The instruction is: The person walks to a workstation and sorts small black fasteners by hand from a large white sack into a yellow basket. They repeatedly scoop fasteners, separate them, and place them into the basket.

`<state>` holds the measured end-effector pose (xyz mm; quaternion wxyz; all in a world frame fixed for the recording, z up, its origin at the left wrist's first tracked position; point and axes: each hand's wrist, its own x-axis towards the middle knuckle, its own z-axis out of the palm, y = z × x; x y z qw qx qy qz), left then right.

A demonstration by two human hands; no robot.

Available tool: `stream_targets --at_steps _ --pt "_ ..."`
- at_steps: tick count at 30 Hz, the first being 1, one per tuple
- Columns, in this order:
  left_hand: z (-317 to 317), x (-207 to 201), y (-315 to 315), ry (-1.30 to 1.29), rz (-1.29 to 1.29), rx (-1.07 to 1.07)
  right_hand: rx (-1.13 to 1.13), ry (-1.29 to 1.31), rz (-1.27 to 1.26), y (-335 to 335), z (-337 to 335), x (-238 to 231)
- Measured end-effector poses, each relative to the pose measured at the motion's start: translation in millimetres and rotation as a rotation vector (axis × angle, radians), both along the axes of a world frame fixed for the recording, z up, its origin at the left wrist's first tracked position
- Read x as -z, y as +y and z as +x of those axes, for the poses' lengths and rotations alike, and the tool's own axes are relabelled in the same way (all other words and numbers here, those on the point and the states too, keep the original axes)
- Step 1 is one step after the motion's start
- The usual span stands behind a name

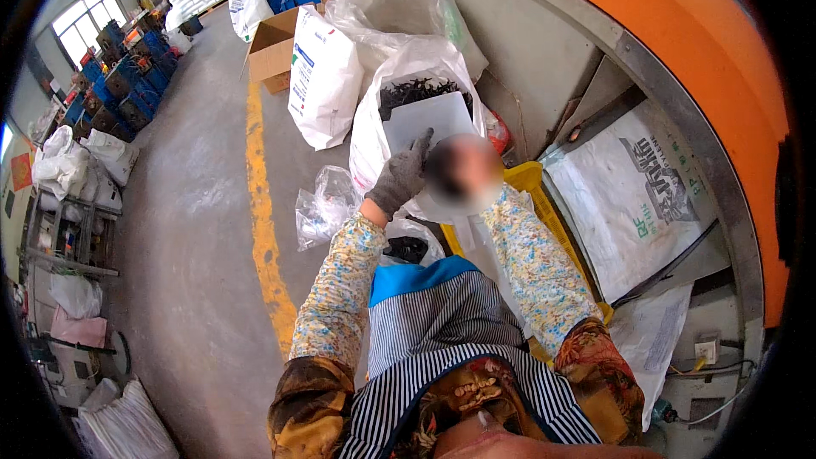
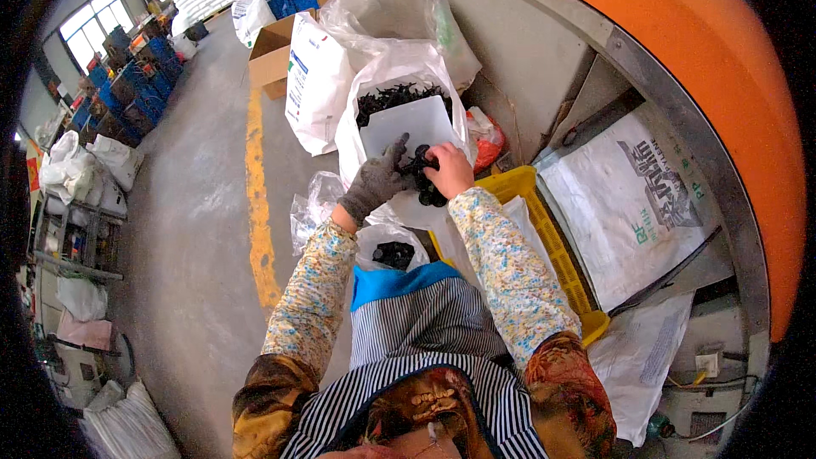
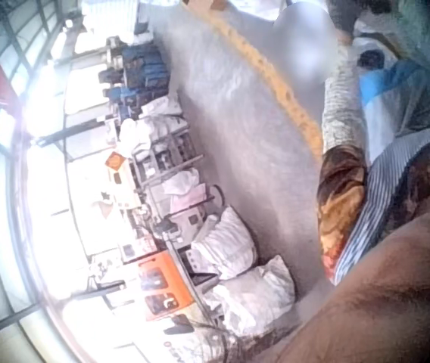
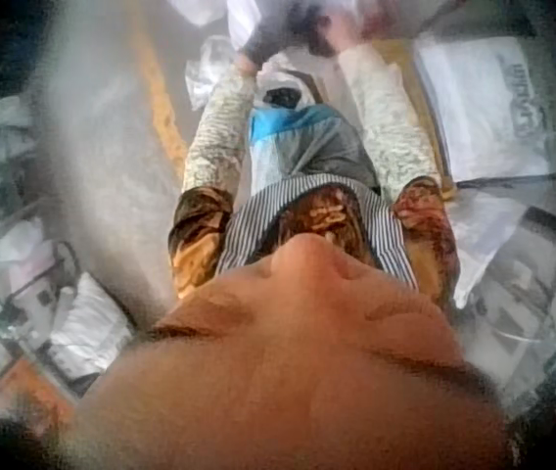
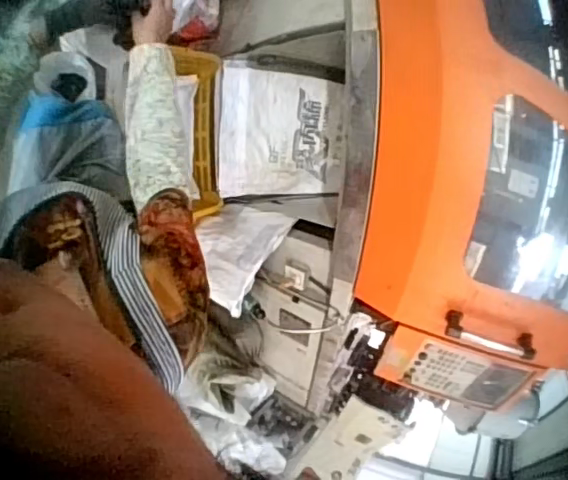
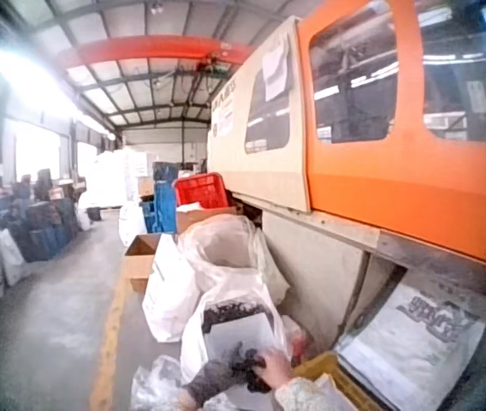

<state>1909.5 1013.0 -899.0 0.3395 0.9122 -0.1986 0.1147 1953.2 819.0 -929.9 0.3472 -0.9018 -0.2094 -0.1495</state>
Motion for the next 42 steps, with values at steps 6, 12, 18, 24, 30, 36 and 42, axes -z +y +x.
stream_targets --at_steps 6,12,18,24,30,36,42 --pt "17 -4 7 0.182 -0.568 0.132 -0.051 0.232 0.237 -6 7 -19" --pt "20 -26 3 0.483 -0.71 0.376 -0.163 0.06 0.085 -1 0 -55" --pt "34 -8 10 0.427 -0.814 0.147 -0.175 0.007 0.405 8 -2 -63" --pt "26 -17 4 0.625 -1.227 0.093 -0.048 -0.399 0.141 -17 -34 -35" --pt "22 -11 19 -0.395 -0.148 0.262 -0.082 -0.356 0.208 13 -42 -47" --pt "22 1 16 -0.007 -0.663 0.263 -0.033 0.151 0.713 22 -31 -42" --pt "15 -17 15 -0.472 -0.174 0.122 0.081 0.243 0.377 -4 -15 -3"
